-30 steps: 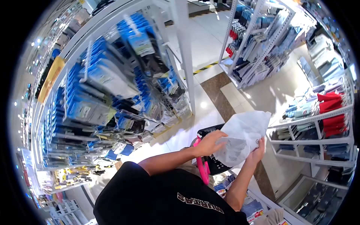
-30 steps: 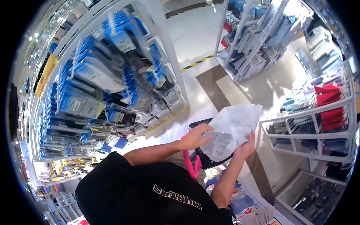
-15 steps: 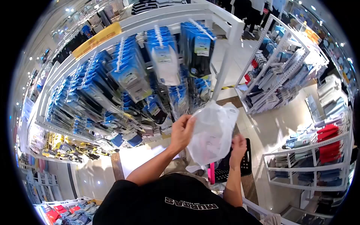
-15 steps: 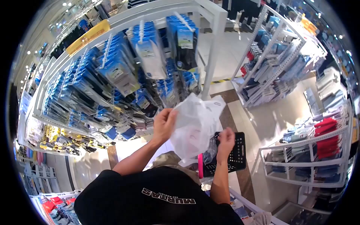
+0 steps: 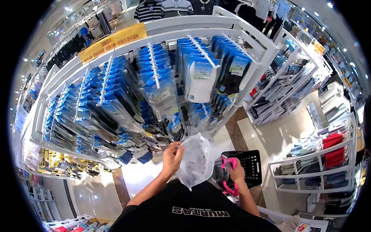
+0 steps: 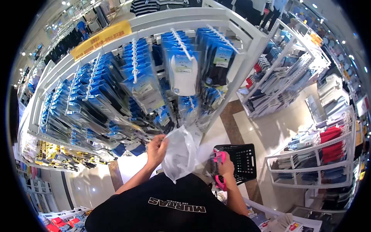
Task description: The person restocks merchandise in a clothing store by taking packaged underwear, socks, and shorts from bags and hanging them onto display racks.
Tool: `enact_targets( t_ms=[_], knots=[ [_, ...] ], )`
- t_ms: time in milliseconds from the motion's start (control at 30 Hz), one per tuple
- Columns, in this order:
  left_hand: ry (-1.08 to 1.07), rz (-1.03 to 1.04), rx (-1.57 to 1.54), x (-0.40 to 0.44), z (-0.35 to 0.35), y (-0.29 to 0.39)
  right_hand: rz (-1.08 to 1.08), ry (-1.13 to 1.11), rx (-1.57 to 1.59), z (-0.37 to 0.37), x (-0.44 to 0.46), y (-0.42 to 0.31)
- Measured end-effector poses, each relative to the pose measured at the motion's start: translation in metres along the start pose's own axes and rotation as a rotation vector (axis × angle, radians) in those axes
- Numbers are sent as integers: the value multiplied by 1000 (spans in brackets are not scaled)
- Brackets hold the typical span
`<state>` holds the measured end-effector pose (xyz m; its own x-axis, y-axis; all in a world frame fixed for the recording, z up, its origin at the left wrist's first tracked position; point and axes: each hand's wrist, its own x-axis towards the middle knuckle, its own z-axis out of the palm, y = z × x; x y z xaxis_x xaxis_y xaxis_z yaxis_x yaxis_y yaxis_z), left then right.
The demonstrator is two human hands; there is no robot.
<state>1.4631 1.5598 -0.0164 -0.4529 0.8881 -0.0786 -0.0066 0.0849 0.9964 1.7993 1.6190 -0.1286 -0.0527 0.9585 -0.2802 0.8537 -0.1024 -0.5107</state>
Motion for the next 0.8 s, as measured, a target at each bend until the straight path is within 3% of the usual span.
enact_targets(
  t_ms=[33,167,267,533,700,800],
  knots=[
    [-52,-3,142,6,-9,-11,-33,6,-7,-6,0,-4],
    [-152,52,197,19,-24,-42,-146,26,82,-17,-8,-13],
    [-212,49,155,21,-27,-33,-99,-25,70,-18,-25,-12],
    [-398,-58,283,48,-7,-12,-137,-218,-252,-37,-42,20],
    [-335,-15,233,63,33,-33,-193,-339,-375,-58,-27,34],
    [-277,19,216,67,50,-9,-191,-352,-395,-68,-20,38]
  ],
)
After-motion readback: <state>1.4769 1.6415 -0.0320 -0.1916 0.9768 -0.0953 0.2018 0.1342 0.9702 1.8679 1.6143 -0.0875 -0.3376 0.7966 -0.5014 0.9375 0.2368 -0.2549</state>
